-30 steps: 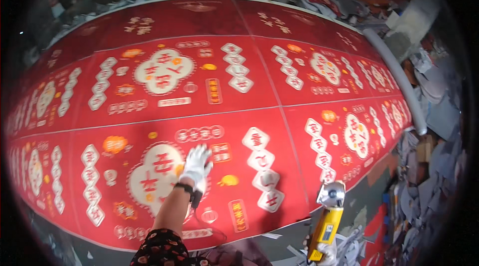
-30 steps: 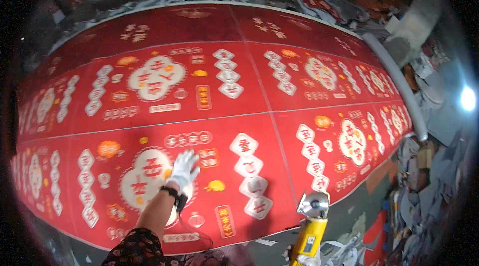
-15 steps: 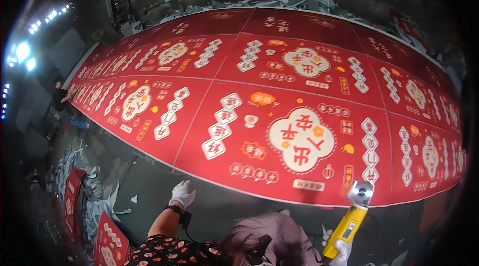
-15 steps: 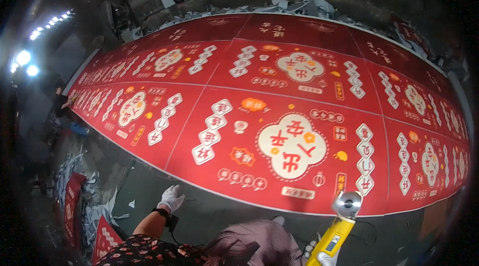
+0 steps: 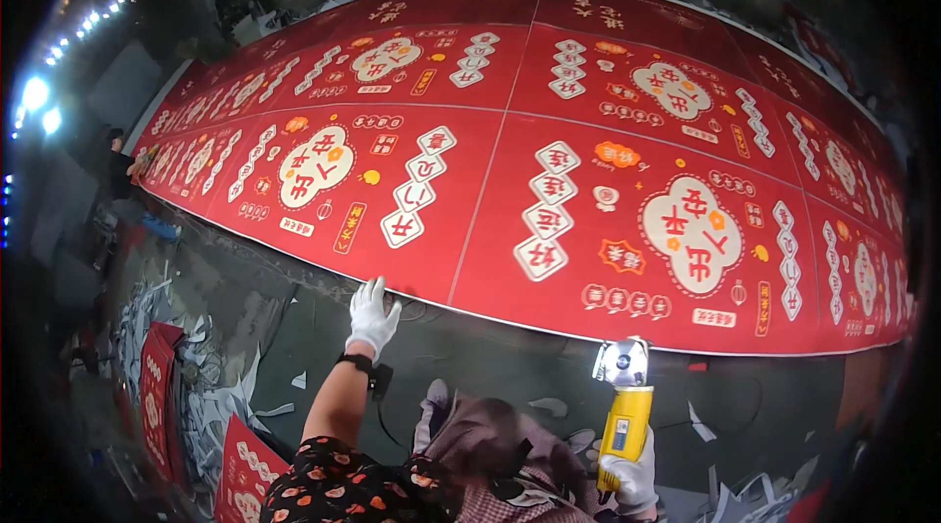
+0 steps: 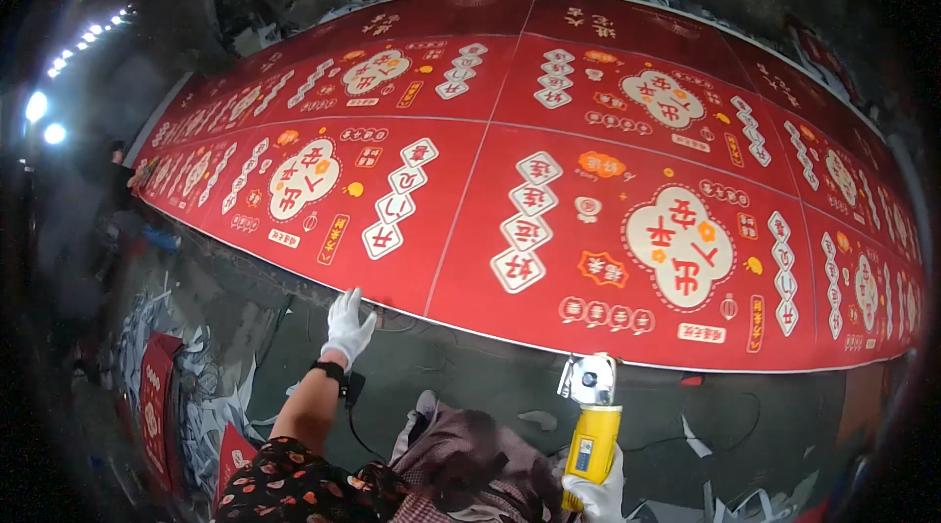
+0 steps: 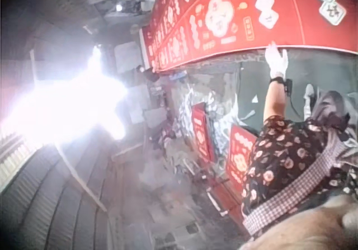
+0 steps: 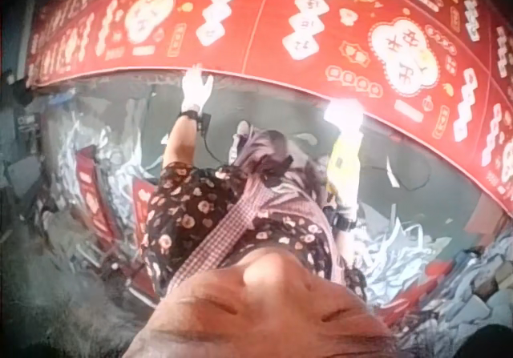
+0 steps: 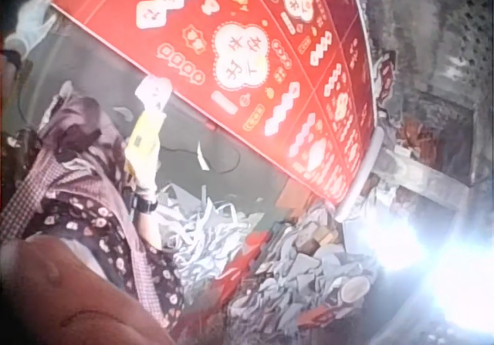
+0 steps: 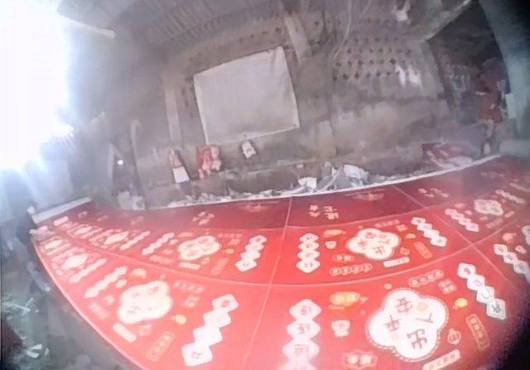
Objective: Cutting, sorting, and rolling large printed floor mats using an electric cutter in a manufacturing environment.
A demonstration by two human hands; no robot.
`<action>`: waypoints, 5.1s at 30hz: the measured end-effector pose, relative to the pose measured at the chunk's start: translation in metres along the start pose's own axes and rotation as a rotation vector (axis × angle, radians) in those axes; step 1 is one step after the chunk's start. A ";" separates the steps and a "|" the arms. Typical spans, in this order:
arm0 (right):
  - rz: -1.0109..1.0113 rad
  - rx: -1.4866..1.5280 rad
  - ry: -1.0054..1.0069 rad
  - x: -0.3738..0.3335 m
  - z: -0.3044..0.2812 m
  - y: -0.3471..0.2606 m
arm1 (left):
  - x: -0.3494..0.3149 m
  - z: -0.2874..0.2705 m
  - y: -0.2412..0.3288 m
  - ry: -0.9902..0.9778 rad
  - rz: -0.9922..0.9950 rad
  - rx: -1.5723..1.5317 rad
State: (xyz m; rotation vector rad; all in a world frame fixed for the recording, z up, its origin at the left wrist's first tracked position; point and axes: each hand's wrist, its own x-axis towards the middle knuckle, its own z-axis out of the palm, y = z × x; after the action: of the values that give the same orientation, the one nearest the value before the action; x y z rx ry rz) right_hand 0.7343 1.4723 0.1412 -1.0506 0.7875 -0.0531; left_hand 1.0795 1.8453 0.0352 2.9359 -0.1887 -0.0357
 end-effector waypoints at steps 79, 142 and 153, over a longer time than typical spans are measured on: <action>-0.066 -0.744 0.411 0.477 0.417 -0.065 | 0.482 0.040 -0.029 0.117 -0.038 -0.013; -0.389 0.430 0.212 0.027 0.512 0.052 | 0.361 -0.073 -0.392 -0.083 0.439 -0.166; -0.112 0.616 -0.011 0.004 0.499 0.173 | 0.169 -0.103 -0.641 -0.014 -0.438 -0.165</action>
State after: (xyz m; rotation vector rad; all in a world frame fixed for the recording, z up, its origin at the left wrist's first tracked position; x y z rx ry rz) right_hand 0.9837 1.9378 0.1293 -0.5062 0.6399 -0.3625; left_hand 1.3305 2.4672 0.0066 2.7522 0.4359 -0.1291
